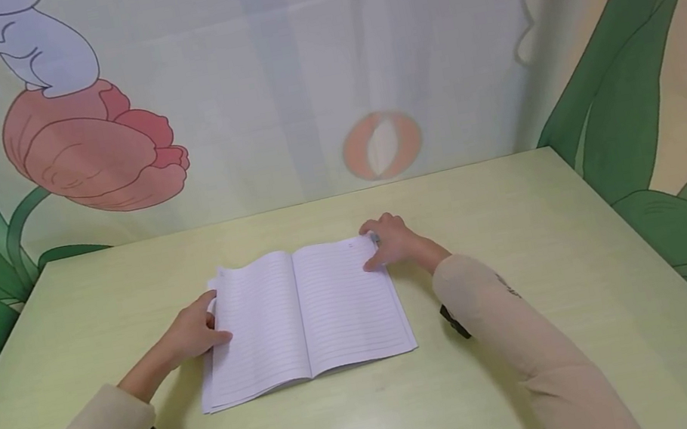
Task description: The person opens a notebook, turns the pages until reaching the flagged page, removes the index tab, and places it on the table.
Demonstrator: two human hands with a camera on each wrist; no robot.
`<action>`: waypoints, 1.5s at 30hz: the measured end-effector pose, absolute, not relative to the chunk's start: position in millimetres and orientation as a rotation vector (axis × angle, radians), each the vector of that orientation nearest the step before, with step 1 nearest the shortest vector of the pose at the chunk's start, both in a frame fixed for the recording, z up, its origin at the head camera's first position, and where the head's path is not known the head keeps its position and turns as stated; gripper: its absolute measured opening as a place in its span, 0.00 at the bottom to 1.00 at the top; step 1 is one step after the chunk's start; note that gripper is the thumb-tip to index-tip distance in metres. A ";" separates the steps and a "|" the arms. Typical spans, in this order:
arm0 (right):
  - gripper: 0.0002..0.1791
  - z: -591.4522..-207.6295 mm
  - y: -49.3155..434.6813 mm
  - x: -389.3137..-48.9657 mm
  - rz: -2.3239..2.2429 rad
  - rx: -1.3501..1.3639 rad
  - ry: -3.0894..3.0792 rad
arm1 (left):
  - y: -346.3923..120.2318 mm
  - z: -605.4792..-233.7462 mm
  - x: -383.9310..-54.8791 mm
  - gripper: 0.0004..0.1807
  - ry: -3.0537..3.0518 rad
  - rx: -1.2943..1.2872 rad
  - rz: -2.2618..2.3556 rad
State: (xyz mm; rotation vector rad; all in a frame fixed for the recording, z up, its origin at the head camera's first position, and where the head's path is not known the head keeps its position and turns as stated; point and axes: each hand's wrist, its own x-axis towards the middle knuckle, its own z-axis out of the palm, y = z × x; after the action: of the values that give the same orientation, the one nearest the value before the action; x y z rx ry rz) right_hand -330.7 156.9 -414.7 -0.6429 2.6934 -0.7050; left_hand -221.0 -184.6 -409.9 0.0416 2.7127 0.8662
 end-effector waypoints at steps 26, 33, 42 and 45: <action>0.23 -412.7 157.3 -316.3 -1.483 -0.263 2.219 | -186.0 -409.8 -219.9 0.43 2.696 0.017 0.934; 0.37 -403.0 153.9 -304.2 -1.667 -0.191 1.972 | -188.7 -411.9 -220.3 0.45 2.689 0.018 0.979; 0.38 -392.3 137.5 -290.0 -1.825 -0.319 1.654 | -189.1 -408.2 -217.5 0.42 2.752 0.051 0.926; 0.37 -391.3 129.8 -285.9 -1.831 -0.380 1.548 | -188.9 -407.7 -216.8 0.38 2.791 0.073 0.900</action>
State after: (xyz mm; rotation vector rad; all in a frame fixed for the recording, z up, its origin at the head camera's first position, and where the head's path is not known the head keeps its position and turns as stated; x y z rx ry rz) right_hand -285.9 129.8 -391.3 -0.3803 1.5477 -1.8313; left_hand -216.8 -188.9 -407.7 0.0725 2.7913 0.9004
